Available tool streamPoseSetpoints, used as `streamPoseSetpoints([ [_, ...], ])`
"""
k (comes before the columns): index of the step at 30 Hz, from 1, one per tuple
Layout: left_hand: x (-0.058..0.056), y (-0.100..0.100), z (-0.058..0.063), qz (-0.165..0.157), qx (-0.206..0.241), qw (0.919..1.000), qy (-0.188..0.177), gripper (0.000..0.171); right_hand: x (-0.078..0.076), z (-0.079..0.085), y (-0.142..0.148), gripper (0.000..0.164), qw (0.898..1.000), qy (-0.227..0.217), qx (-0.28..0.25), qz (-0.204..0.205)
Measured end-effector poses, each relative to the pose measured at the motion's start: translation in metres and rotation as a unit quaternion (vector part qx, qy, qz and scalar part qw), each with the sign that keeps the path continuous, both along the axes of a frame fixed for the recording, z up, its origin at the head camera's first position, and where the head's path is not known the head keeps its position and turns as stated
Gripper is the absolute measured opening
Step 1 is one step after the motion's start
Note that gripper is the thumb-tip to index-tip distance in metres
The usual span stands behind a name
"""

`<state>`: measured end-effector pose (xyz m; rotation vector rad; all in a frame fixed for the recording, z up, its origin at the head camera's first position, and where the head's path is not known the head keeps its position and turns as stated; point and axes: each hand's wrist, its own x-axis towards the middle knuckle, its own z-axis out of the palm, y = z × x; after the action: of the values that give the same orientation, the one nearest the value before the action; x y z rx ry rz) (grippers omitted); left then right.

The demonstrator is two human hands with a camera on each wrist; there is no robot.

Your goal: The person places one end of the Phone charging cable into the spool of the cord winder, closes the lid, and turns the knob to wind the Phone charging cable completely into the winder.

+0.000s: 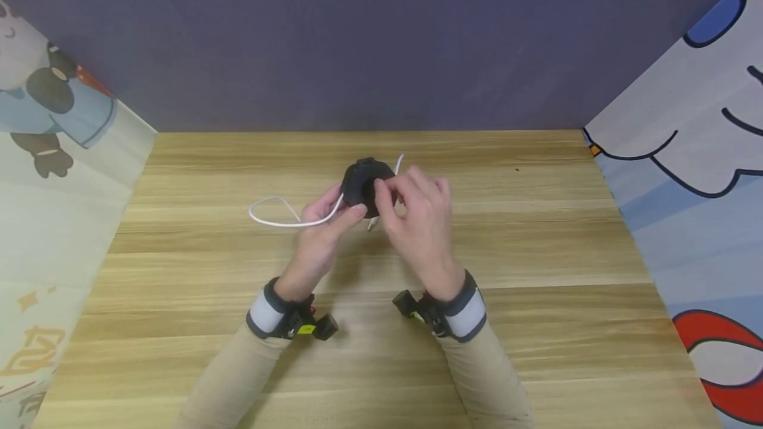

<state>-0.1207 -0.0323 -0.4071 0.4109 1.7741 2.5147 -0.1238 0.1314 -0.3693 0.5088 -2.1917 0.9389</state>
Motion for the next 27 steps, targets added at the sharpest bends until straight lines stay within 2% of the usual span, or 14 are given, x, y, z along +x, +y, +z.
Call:
streamPoseSetpoints([
  [4, -0.002, -0.001, 0.000, -0.013, 0.021, 0.9997, 0.001, 0.043, -0.003, 0.000, 0.007, 0.017, 0.999, 0.014, 0.029, 0.034],
  [7, -0.003, -0.004, 0.001, -0.017, 0.020, 0.9996, -0.005, 0.045, -0.006, 0.002, 0.012, 0.012, 0.997, 0.023, 0.054, 0.058],
  [11, -0.005, -0.009, 0.001, -0.028, 0.012, 0.9994, -0.015, 0.048, -0.008, 0.003, 0.017, 0.019, 0.992, 0.040, 0.090, 0.078],
  [27, -0.008, -0.010, 0.001, -0.079, 0.015, 0.9965, -0.023, 0.052, -0.011, 0.005, 0.032, 0.022, 0.981, 0.060, 0.163, 0.092],
])
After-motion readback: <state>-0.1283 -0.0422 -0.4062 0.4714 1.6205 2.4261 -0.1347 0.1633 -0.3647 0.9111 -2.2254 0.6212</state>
